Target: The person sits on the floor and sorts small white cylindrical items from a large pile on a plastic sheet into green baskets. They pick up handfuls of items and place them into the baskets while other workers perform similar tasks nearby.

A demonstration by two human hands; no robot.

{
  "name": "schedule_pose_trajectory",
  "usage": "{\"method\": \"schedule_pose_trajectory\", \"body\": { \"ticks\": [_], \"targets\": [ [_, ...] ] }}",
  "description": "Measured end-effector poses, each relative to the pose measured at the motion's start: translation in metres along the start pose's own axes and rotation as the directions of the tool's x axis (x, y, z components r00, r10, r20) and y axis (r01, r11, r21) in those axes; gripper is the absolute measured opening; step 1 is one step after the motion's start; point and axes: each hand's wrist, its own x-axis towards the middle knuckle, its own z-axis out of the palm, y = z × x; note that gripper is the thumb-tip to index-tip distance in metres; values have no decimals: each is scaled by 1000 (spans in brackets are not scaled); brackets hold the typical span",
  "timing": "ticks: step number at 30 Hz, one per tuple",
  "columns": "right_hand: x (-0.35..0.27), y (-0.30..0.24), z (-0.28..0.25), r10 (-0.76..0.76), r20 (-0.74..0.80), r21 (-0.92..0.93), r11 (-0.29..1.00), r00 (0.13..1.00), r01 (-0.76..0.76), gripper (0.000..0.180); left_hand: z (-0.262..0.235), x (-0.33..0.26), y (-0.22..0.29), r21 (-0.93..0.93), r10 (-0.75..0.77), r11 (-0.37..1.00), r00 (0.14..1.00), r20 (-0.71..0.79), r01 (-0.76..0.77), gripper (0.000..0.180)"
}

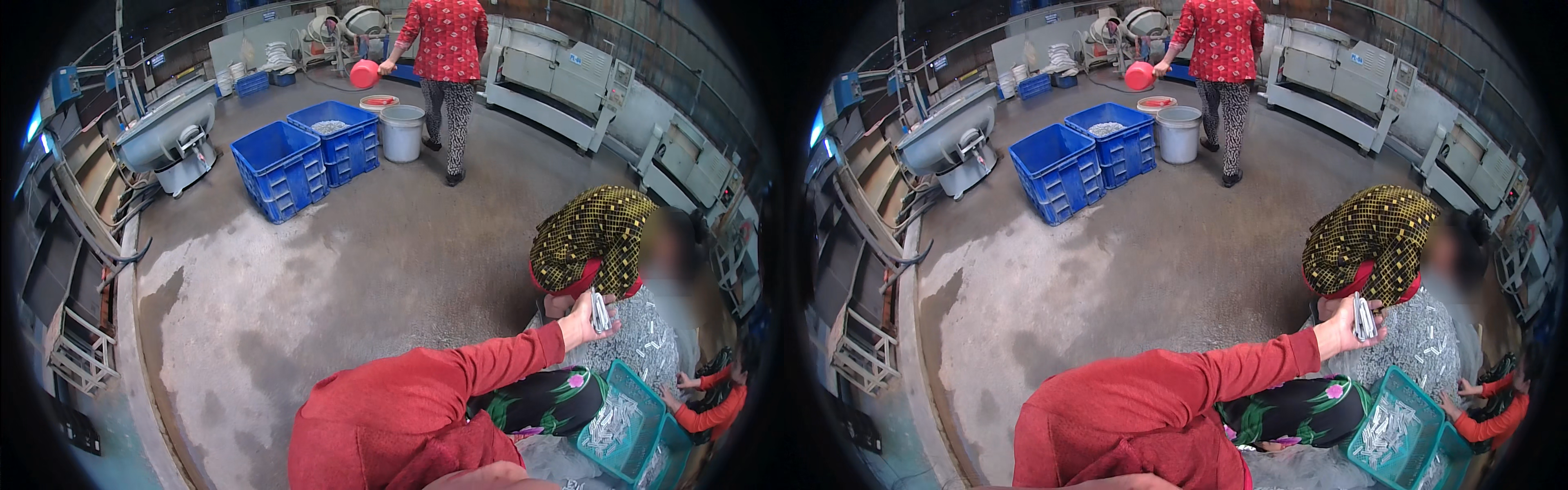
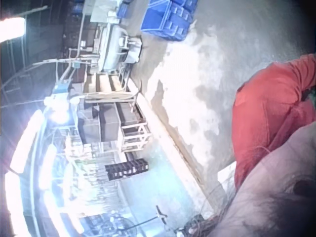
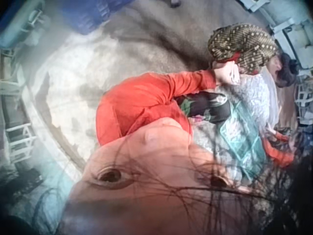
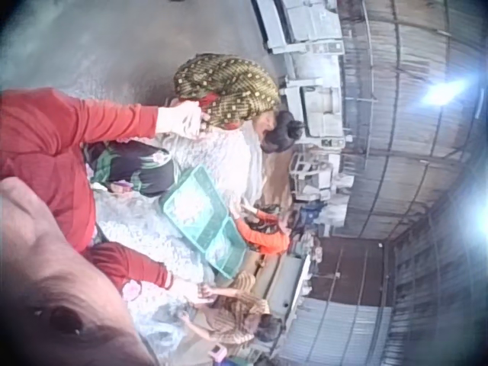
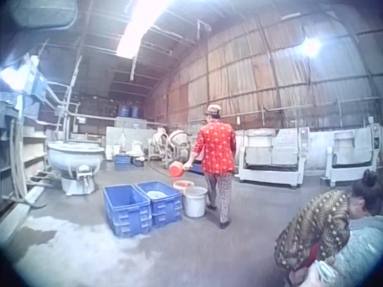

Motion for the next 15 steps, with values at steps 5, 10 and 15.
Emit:
{"method": "schedule_pose_trajectory", "body": {
  "ticks": [5, 10, 15],
  "targets": [
    [9, -1, -14, -14, -17, -5, 1000, 1000, 13, 55, -8, 0, 0, 15, 7, 1000, 1000, -12, -7, 45],
    [20, 1, -23, -17, -42, -10, 1000, 999, 16, 55, 0, -3, -11, 68, -10, 998, 999, -42, 13, 41],
    [16, 6, -23, -5, -48, 7, 1000, 999, 5, 56, 0, -7, -12, 67, 7, 998, 999, -53, -4, 42]
  ]
}}
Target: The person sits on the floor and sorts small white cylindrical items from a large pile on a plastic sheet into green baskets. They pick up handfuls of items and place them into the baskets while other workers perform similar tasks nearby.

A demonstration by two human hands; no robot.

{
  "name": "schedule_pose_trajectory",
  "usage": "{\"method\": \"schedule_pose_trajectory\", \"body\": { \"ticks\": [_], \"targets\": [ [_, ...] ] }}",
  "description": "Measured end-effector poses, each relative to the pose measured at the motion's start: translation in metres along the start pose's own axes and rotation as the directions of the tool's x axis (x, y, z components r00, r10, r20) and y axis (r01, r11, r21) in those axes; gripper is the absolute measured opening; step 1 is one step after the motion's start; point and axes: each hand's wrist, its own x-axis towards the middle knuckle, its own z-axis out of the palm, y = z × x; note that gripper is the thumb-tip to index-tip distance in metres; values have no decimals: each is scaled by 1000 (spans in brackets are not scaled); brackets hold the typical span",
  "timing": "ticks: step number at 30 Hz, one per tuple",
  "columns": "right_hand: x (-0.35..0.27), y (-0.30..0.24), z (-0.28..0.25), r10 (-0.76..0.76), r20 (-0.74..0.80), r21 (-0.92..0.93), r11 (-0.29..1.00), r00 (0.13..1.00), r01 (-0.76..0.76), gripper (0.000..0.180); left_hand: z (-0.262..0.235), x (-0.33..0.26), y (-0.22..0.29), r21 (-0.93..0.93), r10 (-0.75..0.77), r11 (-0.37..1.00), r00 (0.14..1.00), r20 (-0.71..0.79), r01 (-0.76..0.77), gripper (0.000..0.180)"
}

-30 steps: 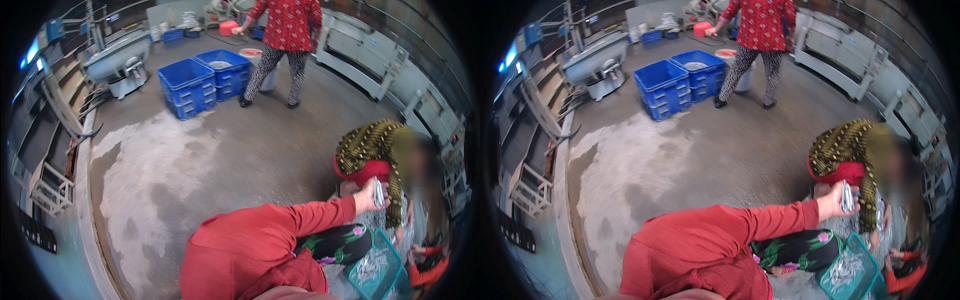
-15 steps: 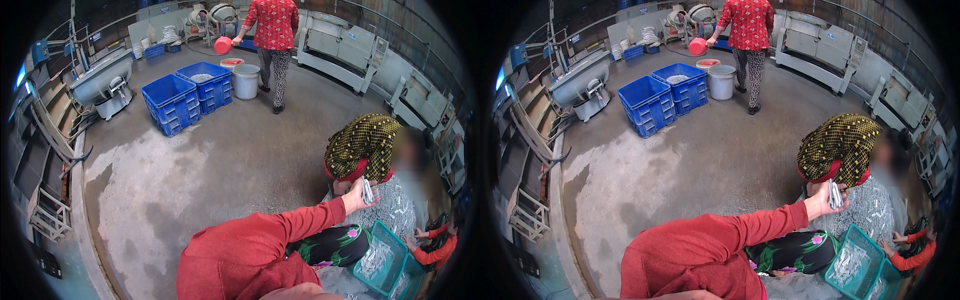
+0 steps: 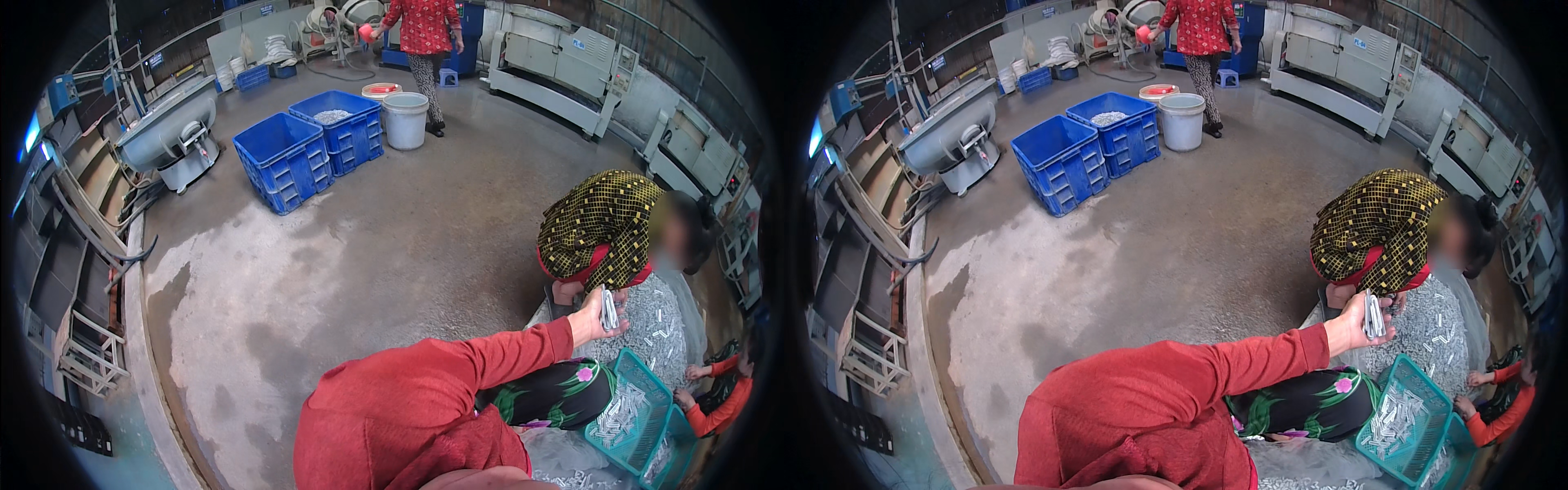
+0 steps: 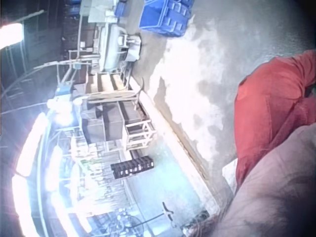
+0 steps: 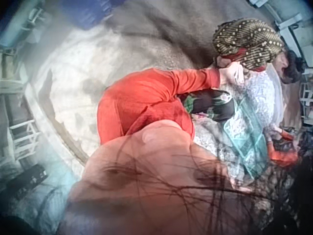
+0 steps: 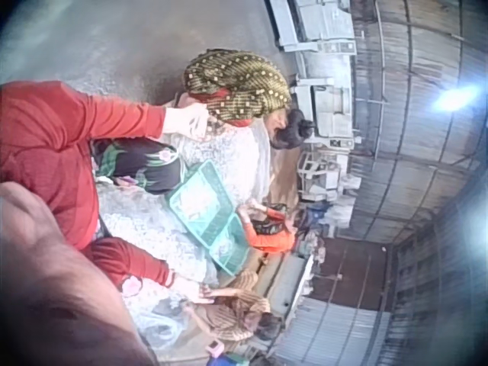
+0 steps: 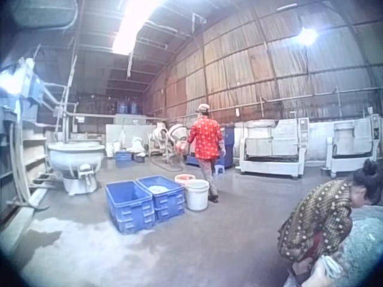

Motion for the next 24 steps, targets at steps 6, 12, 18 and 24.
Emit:
{"method": "schedule_pose_trajectory", "body": {
  "ticks": [6, 12, 18, 24],
  "targets": [
    [-16, 2, 22, 16, 8, 7, 1000, 1000, -16, 56, -12, -3, 10, -3, -8, 1000, 999, -37, 7, 36],
    [-44, 4, -4, 10, -116, 38, 999, 993, -6, 56, 5, -5, -17, 4, -116, 993, 989, 95, 116, 40],
    [-191, 16, -184, 115, -671, 272, 957, 732, 98, 57, 15, -21, -38, 28, -139, 990, 967, 213, 136, 33],
    [-308, 10, -304, -7, -853, -94, 986, 521, -141, 57, -12, 97, -190, 43, -515, 854, 854, -71, 519, 30]
  ]
}}
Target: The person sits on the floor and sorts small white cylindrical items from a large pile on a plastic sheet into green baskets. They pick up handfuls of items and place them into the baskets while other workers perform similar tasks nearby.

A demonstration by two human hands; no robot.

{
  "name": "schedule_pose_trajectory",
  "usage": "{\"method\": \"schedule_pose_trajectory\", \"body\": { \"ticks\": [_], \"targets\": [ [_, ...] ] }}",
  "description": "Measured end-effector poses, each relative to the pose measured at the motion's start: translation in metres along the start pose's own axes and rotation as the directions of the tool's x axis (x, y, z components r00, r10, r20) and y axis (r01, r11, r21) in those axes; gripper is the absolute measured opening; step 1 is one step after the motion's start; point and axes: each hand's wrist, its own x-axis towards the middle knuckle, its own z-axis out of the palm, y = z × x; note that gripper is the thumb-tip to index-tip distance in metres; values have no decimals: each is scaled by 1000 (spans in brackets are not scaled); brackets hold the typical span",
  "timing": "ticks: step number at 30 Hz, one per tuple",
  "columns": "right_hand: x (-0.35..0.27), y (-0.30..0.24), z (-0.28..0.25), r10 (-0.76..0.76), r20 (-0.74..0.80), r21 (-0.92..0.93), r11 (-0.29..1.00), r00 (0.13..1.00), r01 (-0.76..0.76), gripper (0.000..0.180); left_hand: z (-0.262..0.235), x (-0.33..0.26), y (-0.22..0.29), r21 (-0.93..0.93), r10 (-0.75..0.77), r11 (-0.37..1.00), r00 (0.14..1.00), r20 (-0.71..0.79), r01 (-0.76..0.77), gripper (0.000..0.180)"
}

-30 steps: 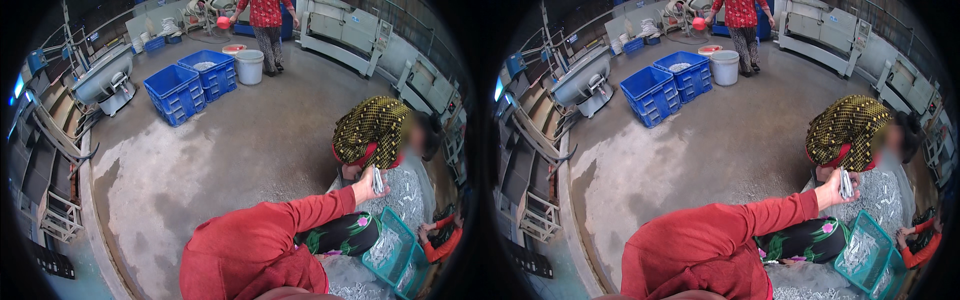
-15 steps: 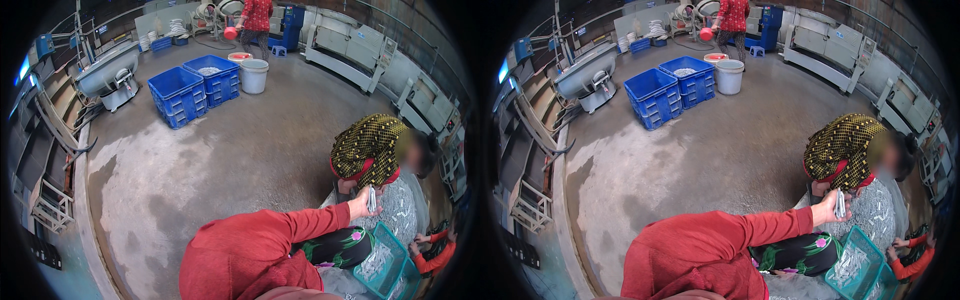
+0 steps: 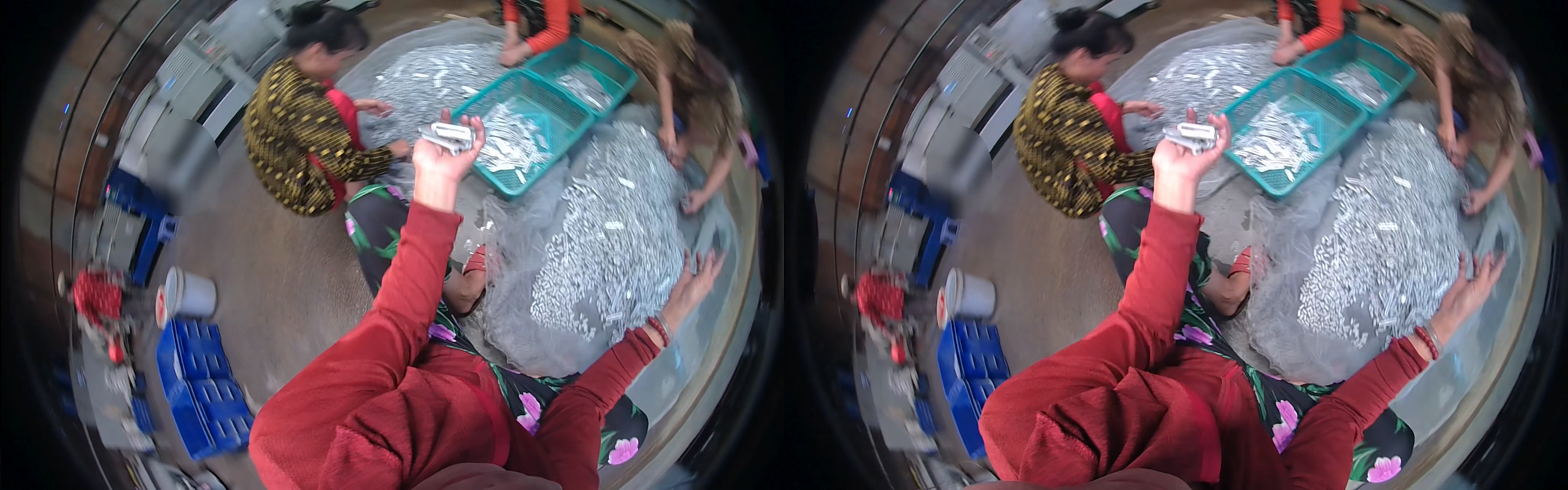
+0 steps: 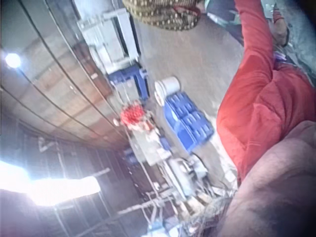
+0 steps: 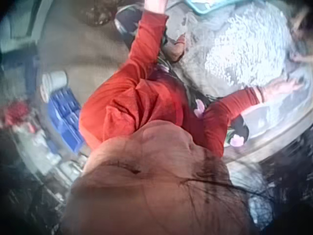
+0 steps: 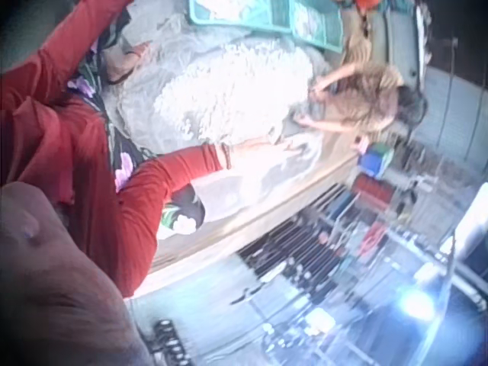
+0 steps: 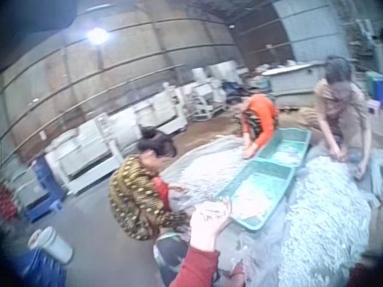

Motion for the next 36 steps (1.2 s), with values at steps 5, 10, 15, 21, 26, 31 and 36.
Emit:
{"method": "schedule_pose_trajectory", "body": {
  "ticks": [5, 10, 15, 21, 26, 31, 36],
  "targets": [
    [-41, -73, -147, -46, -414, -49, 998, 909, 28, 55, 18, 141, -11, 311, -23, 950, 998, -59, 40, 29],
    [-60, -104, -198, -177, -628, -117, 984, 758, 133, 53, -83, 164, -87, 721, 329, 679, 936, -127, -141, 51],
    [-35, -51, -172, -257, -405, -420, 905, 877, 71, 53, -149, 137, -176, 887, 174, 301, 935, 309, -350, 44],
    [-26, 123, -188, 326, -236, -920, 228, 915, -319, 101, -279, 122, -251, 759, -482, -518, 868, 123, -395, 43],
    [-45, 175, -174, 163, -274, -930, 208, 948, -304, 107, -301, 142, -230, 664, -154, -732, 987, 54, -150, 50],
    [-54, 190, -125, 245, -243, -963, 57, 939, -264, 111, -310, 136, -255, 471, -256, -847, 966, 41, -245, 72],
    [-94, 197, -105, 210, -311, -894, 267, 927, -361, 101, -342, 120, -269, 700, -301, -655, 948, 104, -285, 78]
  ]
}}
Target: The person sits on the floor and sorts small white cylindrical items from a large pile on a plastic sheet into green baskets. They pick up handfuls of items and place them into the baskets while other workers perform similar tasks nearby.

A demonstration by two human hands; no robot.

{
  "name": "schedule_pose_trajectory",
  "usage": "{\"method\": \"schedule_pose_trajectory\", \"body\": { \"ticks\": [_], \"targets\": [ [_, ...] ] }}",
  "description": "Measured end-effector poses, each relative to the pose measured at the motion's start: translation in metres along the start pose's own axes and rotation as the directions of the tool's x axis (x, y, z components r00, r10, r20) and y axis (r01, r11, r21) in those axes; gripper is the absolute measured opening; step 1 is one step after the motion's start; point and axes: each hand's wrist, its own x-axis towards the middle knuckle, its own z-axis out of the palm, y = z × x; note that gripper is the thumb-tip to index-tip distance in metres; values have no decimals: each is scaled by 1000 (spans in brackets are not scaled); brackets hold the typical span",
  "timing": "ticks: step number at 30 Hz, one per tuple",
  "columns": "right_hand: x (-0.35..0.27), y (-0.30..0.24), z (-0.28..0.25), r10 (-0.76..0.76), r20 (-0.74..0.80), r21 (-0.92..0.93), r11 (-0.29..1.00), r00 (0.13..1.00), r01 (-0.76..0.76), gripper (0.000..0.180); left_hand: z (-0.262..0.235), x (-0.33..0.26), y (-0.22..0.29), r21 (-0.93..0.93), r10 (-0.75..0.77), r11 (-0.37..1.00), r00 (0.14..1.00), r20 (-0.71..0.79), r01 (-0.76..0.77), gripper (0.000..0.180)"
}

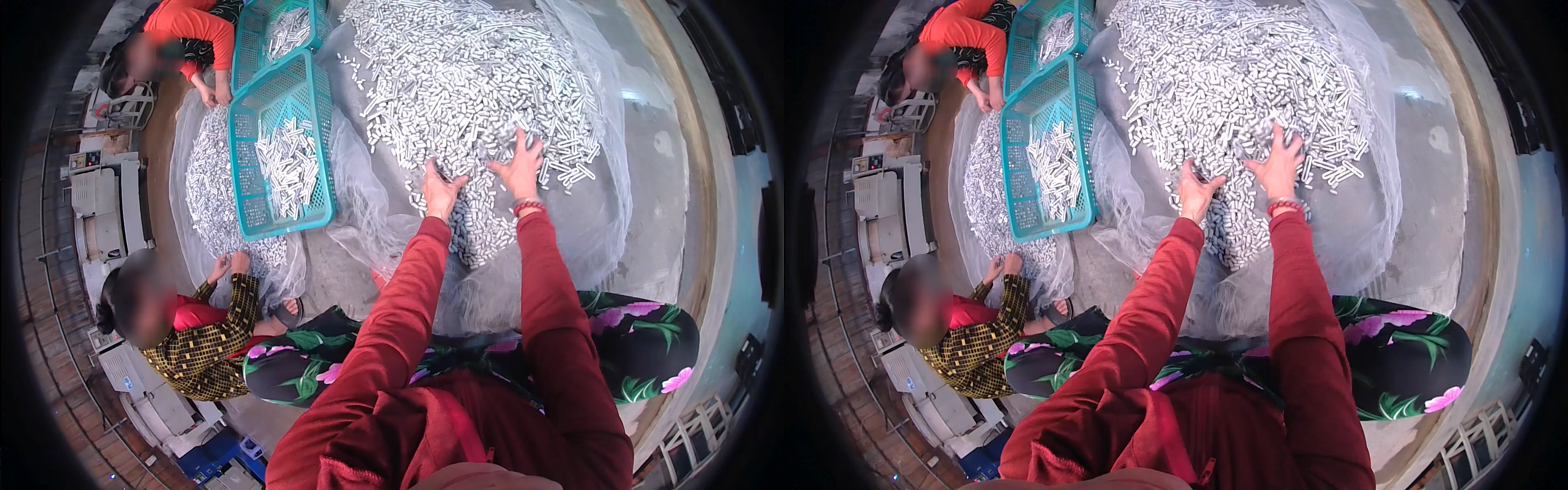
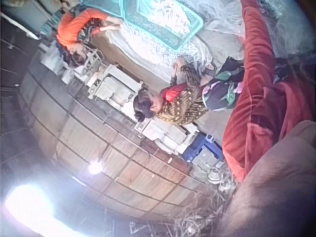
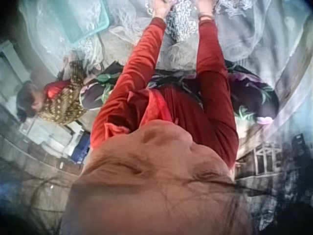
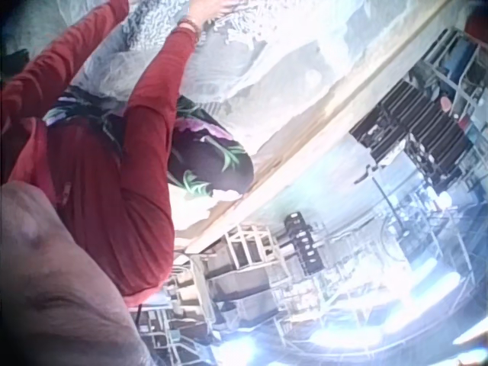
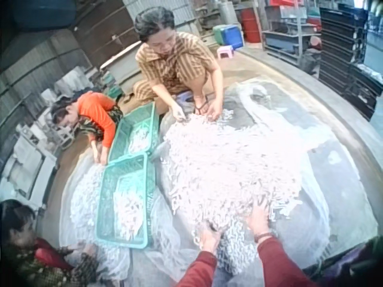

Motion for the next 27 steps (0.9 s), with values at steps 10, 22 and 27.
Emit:
{"method": "schedule_pose_trajectory", "body": {
  "ticks": [10, 22, 27],
  "targets": [
    [-85, 22, 24, 83, 477, 574, 724, 875, -382, 45, -26, -56, 34, -266, 66, 964, 952, 299, 17, 69],
    [-59, 15, -34, 219, 611, 305, 822, 761, -481, 76, -79, -47, 56, 27, -123, 992, 935, 334, 121, 60],
    [-70, 4, -33, 268, 699, 369, 660, 663, -655, 73, -65, -33, 62, 299, -120, 954, 888, 443, -20, 61]
  ]
}}
